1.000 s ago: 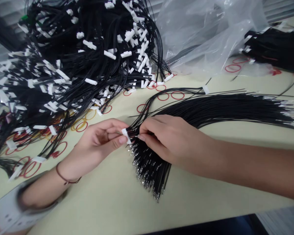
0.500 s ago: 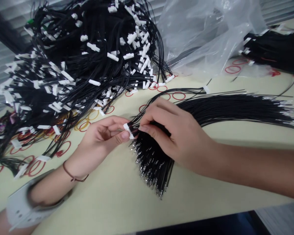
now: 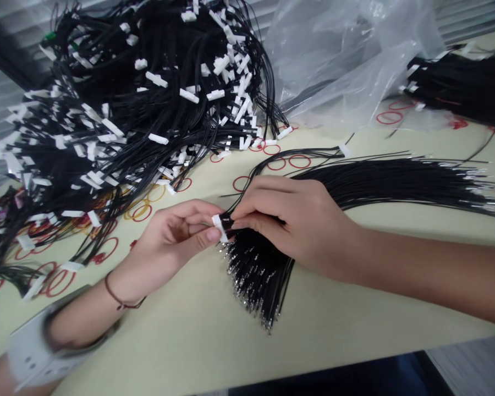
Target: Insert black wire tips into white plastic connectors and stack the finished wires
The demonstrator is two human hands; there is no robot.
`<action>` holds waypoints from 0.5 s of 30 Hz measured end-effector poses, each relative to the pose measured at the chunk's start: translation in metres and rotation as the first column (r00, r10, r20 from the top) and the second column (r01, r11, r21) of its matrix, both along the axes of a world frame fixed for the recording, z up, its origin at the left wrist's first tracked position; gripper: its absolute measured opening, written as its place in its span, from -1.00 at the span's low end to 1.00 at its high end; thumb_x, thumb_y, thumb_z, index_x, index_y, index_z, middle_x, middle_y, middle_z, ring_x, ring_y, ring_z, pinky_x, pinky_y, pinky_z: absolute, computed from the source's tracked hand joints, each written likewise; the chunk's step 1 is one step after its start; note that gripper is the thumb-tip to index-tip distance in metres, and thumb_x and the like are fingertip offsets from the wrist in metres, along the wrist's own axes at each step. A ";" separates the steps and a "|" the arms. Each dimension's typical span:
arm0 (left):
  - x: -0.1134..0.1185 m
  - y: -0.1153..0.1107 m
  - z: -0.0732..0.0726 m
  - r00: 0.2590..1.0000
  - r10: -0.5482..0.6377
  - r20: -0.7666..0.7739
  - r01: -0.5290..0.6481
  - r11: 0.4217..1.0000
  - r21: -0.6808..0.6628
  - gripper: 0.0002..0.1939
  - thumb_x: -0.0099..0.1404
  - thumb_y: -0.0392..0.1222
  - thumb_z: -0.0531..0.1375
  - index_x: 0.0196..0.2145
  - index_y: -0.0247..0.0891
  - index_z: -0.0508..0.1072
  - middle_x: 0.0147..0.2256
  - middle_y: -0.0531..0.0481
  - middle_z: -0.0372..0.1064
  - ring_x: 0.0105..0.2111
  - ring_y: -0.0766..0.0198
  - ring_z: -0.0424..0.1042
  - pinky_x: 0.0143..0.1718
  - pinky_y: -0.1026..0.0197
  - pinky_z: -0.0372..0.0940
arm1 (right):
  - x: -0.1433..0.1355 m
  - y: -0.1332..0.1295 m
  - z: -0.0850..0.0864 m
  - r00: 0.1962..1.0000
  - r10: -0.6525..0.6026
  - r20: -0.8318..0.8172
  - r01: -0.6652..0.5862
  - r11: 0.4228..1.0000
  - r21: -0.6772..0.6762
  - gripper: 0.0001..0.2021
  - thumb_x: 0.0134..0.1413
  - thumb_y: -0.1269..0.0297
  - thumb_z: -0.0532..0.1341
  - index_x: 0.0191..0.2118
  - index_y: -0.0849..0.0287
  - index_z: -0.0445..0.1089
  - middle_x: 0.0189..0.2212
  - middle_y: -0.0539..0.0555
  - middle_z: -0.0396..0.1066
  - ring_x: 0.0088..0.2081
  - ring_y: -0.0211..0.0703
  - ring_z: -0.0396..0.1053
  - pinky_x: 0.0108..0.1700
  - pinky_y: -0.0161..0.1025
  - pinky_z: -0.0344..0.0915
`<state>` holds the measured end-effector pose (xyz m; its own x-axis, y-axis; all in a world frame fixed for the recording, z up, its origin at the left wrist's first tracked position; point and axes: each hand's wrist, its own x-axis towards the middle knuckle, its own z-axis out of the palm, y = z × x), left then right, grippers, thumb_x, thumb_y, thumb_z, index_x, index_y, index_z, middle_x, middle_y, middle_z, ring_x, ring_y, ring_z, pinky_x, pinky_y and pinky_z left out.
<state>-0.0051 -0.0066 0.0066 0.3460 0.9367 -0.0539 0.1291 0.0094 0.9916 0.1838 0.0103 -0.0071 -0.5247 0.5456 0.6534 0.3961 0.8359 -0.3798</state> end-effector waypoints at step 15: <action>0.000 -0.002 0.000 0.996 0.047 -0.072 -0.047 0.999 -0.002 -0.87 0.08 -0.39 0.24 -0.37 -0.25 0.46 -0.47 0.06 0.48 -0.51 0.39 0.43 -0.51 0.44 0.30 | 0.000 -0.002 0.000 0.999 -0.028 0.035 0.030 0.998 -0.054 -0.84 0.08 0.41 0.11 -0.41 0.25 0.43 -0.47 -0.03 0.37 -0.42 -0.40 0.27 -0.35 -0.45 0.14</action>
<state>-0.0053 -0.0090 0.0069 0.2968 0.9515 -0.0809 0.1990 0.0212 0.9798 0.1839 0.0088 -0.0070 -0.5299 0.5952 0.6041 0.4333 0.8024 -0.4104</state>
